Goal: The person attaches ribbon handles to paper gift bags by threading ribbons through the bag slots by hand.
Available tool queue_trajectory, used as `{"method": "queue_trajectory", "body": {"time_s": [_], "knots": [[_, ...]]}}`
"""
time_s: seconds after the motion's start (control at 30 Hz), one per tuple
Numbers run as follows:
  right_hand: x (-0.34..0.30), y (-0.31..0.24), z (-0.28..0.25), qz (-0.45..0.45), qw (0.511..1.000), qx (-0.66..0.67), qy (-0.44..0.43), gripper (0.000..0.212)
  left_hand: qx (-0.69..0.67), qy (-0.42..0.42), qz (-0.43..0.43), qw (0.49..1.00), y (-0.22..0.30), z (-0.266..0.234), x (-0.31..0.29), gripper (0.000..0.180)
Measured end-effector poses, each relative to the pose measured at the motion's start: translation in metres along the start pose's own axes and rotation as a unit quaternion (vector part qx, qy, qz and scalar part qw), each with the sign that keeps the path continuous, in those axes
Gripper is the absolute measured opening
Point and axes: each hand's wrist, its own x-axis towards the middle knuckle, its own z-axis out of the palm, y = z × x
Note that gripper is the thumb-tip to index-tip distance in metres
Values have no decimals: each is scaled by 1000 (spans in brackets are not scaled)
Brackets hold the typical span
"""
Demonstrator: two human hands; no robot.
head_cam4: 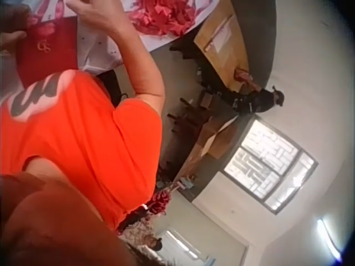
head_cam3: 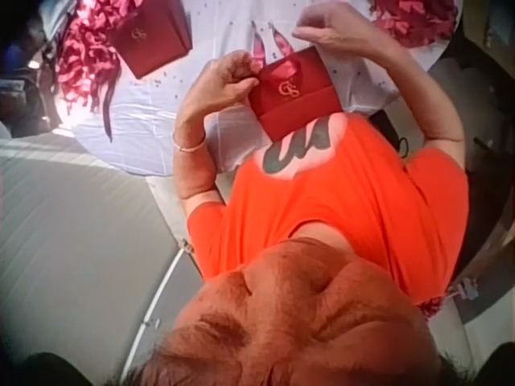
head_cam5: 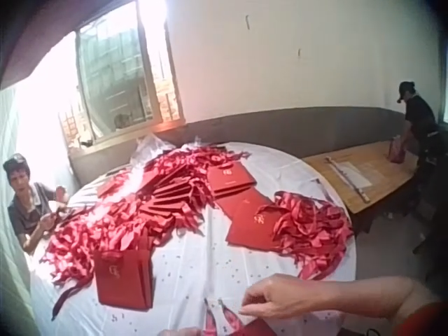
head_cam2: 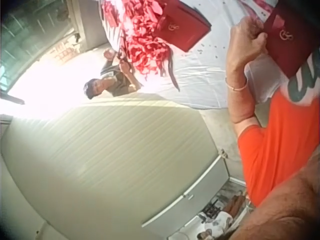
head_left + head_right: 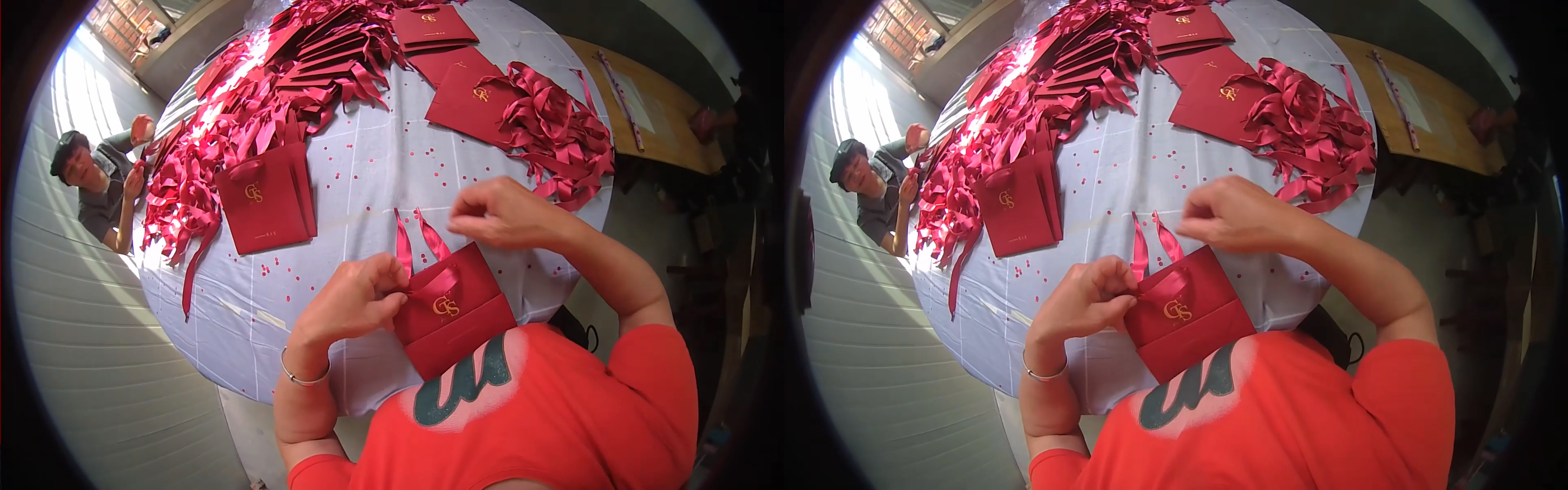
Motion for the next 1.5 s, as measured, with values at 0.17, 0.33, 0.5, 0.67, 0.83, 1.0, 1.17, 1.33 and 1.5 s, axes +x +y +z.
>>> {"method": "queue_trajectory", "body": {"time_s": [0.17,0.33,0.5,0.67,0.83,1.0,1.17,1.33,1.5], "knots": [[-27,6,8,35,996,77,-26,23,47,85,82,992,-7,3,1,7],[-33,5,12,-1,995,84,-59,22,288,154,183,927,-5,-1,2,14],[-11,23,18,-135,981,-58,129,12,324,152,164,919,-12,2,5,14],[20,27,29,-124,980,-81,133,19,329,173,137,918,-15,4,4,13],[39,18,32,-3,995,-79,62,29,361,155,115,912,-18,6,4,13],[58,19,35,22,998,6,66,32,381,153,100,906,-11,7,2,15],[60,7,40,-41,988,-120,84,27,395,133,67,907,-8,10,-7,11],[56,15,42,-25,995,-2,93,20,381,124,78,913,-15,14,-1,12],[73,-1,67,-66,996,19,65,22,374,104,54,920,-18,9,-18,22]]}}
